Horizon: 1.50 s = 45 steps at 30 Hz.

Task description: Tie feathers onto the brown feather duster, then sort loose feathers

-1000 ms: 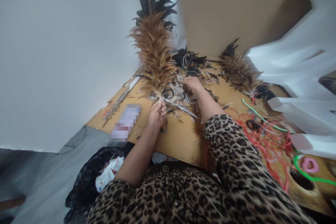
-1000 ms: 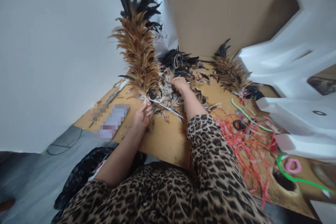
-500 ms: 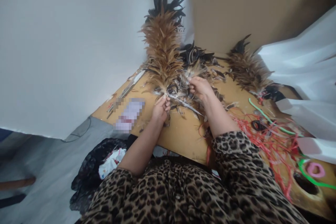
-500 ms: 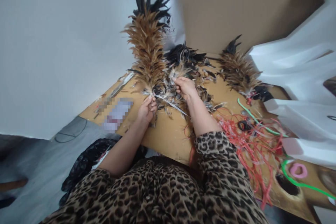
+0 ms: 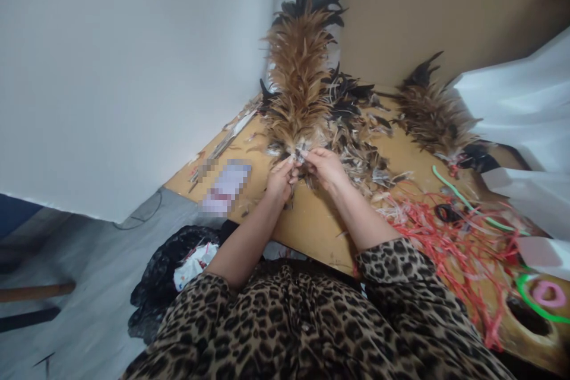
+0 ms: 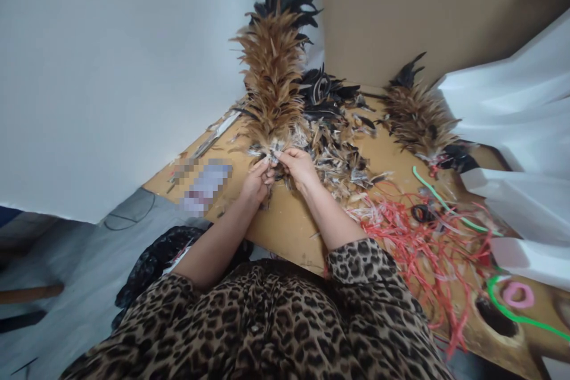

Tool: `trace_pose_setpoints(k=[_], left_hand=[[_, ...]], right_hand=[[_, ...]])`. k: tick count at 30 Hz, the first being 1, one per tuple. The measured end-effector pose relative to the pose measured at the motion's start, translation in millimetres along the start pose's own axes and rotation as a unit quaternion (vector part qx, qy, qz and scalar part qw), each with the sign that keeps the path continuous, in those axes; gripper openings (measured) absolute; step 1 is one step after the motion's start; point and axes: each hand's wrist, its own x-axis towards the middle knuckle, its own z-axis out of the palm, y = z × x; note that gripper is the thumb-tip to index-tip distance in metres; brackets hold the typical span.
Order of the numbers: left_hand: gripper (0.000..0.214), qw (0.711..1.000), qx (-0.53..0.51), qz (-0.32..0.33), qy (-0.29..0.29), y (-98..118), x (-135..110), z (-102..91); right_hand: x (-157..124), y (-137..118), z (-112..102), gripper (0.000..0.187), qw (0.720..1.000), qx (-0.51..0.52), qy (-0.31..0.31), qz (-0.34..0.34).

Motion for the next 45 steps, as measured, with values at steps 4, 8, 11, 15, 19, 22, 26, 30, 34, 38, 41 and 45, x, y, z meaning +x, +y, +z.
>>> trace_pose_setpoints(k=[4,8,11,15,19,22,26,30,34,38,41,45], left_hand=[[0.020,1.000,0.006,0.002,0.007,0.2,-1.2,2.0],[0.022,1.000,0.014,0.010,-0.007,0.1,-2.5,3.0],[0.023,1.000,0.027,0.015,-0.005,-0.9,-3.1,3.3],[0.027,0.999,0.032,0.010,-0.002,-2.6,-3.2,3.8],[0.029,1.000,0.027,0.013,-0.010,-3.3,-3.0,3.8],[0.027,0.999,0.028,0.014,-0.015,-3.1,-3.0,3.2],[0.024,0.999,0.037,0.024,-0.023,-2.5,-2.6,2.5],[0.023,0.998,0.041,0.028,-0.029,-2.4,-2.6,2.6],[0.024,0.998,0.047,0.026,-0.023,-2.7,-3.4,3.1],[0.026,0.998,0.057,0.036,-0.022,-2.6,-4.5,3.9],[0.028,0.996,0.070,0.044,-0.016,-2.3,-5.5,5.3],[0.030,0.994,0.094,0.052,-0.010,-2.9,-6.1,6.6]], right_hand=[[-0.2,5.6,0.3,0.041,1.000,0.021,0.022,-0.003],[-1.6,8.7,3.0,0.039,0.999,0.022,0.034,-0.003],[-3.6,8.2,5.7,0.039,0.999,0.032,0.034,-0.005],[-6.0,6.9,7.8,0.038,0.998,0.039,0.041,-0.015],[-7.0,9.9,9.0,0.037,0.998,0.042,0.046,-0.007],[-6.3,13.9,9.3,0.036,0.998,0.038,0.051,-0.017],[-4.3,18.7,8.6,0.034,0.997,0.022,0.056,-0.041],[-3.1,22.3,8.1,0.034,0.997,0.033,0.049,-0.043],[-2.6,24.4,9.0,0.034,0.996,0.051,0.049,-0.052],[-2.8,25.3,9.9,0.034,0.995,0.056,0.053,-0.064],[-3.3,25.1,9.5,0.033,0.995,0.042,0.056,-0.077],[-2.5,22.7,7.5,0.033,0.994,-0.001,0.067,-0.090]])
